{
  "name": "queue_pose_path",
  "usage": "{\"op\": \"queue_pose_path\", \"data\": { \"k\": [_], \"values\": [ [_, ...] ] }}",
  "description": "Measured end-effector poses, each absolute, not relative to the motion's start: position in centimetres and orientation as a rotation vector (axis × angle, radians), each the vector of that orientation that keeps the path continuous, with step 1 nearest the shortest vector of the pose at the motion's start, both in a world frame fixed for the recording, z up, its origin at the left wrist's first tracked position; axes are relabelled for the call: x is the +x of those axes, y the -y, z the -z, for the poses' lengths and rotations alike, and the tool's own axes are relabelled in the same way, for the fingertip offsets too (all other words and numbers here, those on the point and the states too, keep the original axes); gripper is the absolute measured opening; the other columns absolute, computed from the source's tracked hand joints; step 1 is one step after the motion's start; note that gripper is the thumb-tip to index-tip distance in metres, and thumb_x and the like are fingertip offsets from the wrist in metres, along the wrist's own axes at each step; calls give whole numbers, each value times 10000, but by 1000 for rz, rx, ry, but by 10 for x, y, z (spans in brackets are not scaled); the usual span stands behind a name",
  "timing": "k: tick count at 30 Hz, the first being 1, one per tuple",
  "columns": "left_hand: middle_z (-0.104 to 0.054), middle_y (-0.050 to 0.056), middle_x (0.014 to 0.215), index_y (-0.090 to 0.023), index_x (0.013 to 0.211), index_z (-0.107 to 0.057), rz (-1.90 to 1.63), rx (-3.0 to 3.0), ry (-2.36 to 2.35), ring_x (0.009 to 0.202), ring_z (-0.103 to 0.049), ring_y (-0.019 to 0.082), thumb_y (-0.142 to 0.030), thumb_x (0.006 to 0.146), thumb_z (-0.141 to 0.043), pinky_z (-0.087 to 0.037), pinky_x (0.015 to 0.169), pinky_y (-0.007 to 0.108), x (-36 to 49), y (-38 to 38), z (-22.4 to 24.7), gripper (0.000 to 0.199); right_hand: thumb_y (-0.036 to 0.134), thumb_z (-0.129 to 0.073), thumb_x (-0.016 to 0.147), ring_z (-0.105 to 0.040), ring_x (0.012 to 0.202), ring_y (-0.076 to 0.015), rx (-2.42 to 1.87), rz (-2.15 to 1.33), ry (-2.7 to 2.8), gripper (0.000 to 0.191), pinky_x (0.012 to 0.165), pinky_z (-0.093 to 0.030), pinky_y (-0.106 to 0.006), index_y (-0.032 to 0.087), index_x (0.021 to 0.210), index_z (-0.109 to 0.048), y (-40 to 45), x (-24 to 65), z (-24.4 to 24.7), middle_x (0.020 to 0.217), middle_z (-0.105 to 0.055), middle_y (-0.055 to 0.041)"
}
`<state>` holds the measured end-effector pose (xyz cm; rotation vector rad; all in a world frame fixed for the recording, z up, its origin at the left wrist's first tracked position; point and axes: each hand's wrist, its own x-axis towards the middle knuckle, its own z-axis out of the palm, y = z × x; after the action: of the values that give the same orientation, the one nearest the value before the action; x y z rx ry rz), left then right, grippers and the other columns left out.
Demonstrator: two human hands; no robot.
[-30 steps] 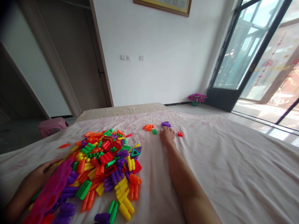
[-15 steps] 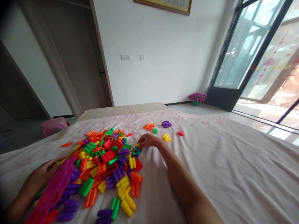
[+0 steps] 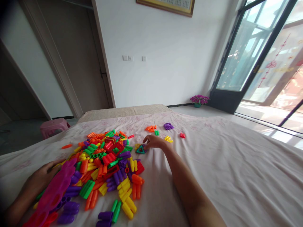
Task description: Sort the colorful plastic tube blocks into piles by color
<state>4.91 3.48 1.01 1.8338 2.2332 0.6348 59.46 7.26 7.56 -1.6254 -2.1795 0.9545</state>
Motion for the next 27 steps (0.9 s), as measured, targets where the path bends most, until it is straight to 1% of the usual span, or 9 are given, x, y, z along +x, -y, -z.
{"op": "queue_pose_path", "data": {
  "k": [3,5,9,12,14,18,20,24,27],
  "values": [
    [-726,96,1232,-216,1253,-682,-623,1726,-2217,1064,-695,277,-539,905,-412,-521,880,344,51,-34,-12,547,280,-714,727,-613,749,-140,-1717,-857,2141,284,606,-408,-199,163,982,-760,-74,606,-77,852,-719,-18],
    [-708,100,1267,-216,1258,-677,-628,1708,-2206,1099,-679,286,-542,900,-417,-510,911,358,53,-33,-15,550,312,-712,724,-577,700,-124,-1762,-874,2163,228,577,-374,-199,172,895,-771,-74,611,-79,776,-698,6],
    [-702,99,1276,-219,1260,-671,-621,1684,-2197,1121,-668,289,-551,898,-418,-502,929,361,54,-33,-15,553,375,-743,677,-509,613,-99,-1745,-1152,2276,299,542,-345,-207,181,902,-783,-71,618,-85,698,-657,29],
    [-697,97,1286,-216,1270,-663,-631,1691,-2184,1138,-661,283,-559,899,-416,-496,945,354,53,-34,-13,562,389,-735,688,-511,605,-99,-1718,-1257,2317,351,547,-361,-209,182,967,-787,-69,621,-90,712,-669,20],
    [-689,100,1302,-215,1277,-659,-629,1699,-2185,1149,-655,285,-562,904,-407,-490,957,358,53,-35,-13,568,383,-716,718,-548,642,-115,-1720,-1156,2318,332,571,-383,-214,183,972,-788,-68,620,-91,763,-699,0],
    [-692,107,1293,-208,1277,-658,-596,1696,-2201,1137,-658,293,-567,906,-396,-492,949,368,53,-35,-13,579,342,-663,792,-619,726,-147,-1761,-656,2243,237,606,-388,-223,184,919,-786,-68,600,-88,832,-733,-25],
    [-700,105,1277,-210,1271,-662,-586,1691,-2211,1121,-666,294,-564,904,-395,-499,934,367,52,-35,-12,576,358,-664,809,-638,757,-152,-1713,-558,2282,248,610,-382,-223,198,963,-774,-66,583,-84,878,-741,-24],
    [-703,95,1276,-227,1273,-666,-606,1718,-2196,1124,-668,289,-565,897,-409,-505,924,353,48,-37,-9,567,438,-734,761,-648,885,-188,-1695,-398,2430,349,638,-369,-232,239,1047,-743,-61,551,-74,1031,-728,-33],
    [-715,98,1251,-213,1269,-668,-607,1714,-2187,1105,-678,285,-562,897,-405,-511,913,347,48,-37,-10,574,404,-714,790,-636,926,-194,-1711,-288,2448,283,647,-355,-236,226,1009,-731,-58,540,-68,1060,-713,-51]
  ]
}}
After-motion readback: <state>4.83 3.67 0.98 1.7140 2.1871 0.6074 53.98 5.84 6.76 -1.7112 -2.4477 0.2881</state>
